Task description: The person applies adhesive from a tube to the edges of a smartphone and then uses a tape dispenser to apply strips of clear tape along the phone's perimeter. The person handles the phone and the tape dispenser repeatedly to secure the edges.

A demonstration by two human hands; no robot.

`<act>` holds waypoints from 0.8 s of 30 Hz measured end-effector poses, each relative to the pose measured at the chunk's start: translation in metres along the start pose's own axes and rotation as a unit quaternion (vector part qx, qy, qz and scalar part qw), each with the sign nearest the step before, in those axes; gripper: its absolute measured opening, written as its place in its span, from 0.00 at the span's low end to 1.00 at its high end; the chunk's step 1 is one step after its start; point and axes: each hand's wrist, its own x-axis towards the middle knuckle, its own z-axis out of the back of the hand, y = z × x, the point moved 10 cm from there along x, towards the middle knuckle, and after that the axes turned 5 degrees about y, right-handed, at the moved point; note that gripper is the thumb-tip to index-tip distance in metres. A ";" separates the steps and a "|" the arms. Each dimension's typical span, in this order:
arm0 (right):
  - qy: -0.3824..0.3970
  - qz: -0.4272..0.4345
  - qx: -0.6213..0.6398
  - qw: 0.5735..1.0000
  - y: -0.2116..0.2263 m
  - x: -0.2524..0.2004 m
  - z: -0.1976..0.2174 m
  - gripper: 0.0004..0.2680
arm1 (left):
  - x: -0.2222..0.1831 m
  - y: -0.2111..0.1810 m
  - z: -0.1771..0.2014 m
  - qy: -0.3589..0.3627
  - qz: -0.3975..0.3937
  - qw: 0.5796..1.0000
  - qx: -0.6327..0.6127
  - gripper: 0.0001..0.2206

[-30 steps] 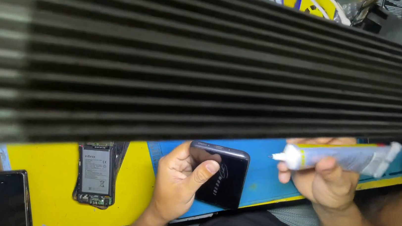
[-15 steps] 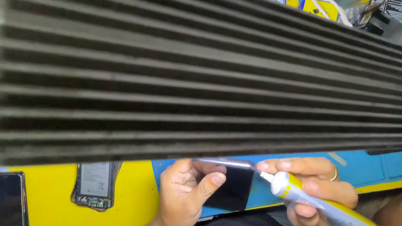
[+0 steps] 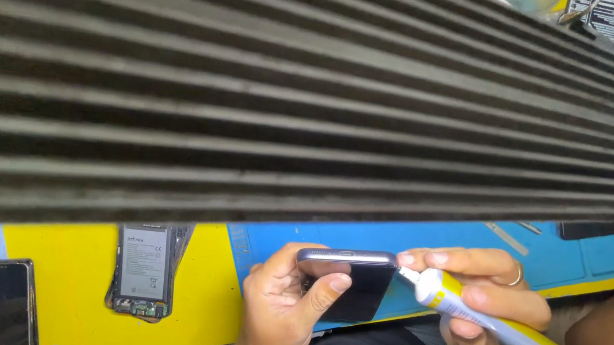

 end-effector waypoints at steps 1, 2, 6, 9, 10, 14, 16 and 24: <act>0.001 -0.003 -0.006 1.000 0.000 0.000 0.000 0.06 | -0.001 -0.001 0.000 -0.003 -0.009 1.000 0.004 0.09; 0.001 -0.003 -0.006 1.000 0.001 0.000 0.000 0.06 | -0.001 -0.002 0.000 -0.003 -0.009 1.000 0.004 0.09; 0.001 -0.023 -0.015 1.000 0.002 0.003 0.001 0.06 | -0.002 -0.006 0.001 -0.008 -0.016 0.999 0.034 0.09; 0.012 -0.028 -0.019 0.999 0.003 0.003 0.001 0.05 | -0.003 -0.014 0.001 -0.009 -0.041 0.998 0.057 0.10; 0.018 -0.030 -0.016 0.999 0.004 0.003 0.001 0.05 | -0.003 -0.018 0.001 -0.009 -0.051 0.996 0.072 0.10; 0.051 -0.020 -0.005 0.998 0.007 0.006 0.003 0.05 | -0.006 -0.023 0.001 -0.014 -0.070 0.992 0.106 0.10; 0.089 -0.021 -0.003 0.996 0.009 0.009 0.000 0.06 | -0.007 -0.025 0.002 -0.019 -0.074 0.988 0.133 0.10; 0.188 -0.064 -0.035 0.979 0.025 0.031 -0.006 0.06 | -0.006 -0.038 0.001 -0.018 -0.091 0.982 0.163 0.09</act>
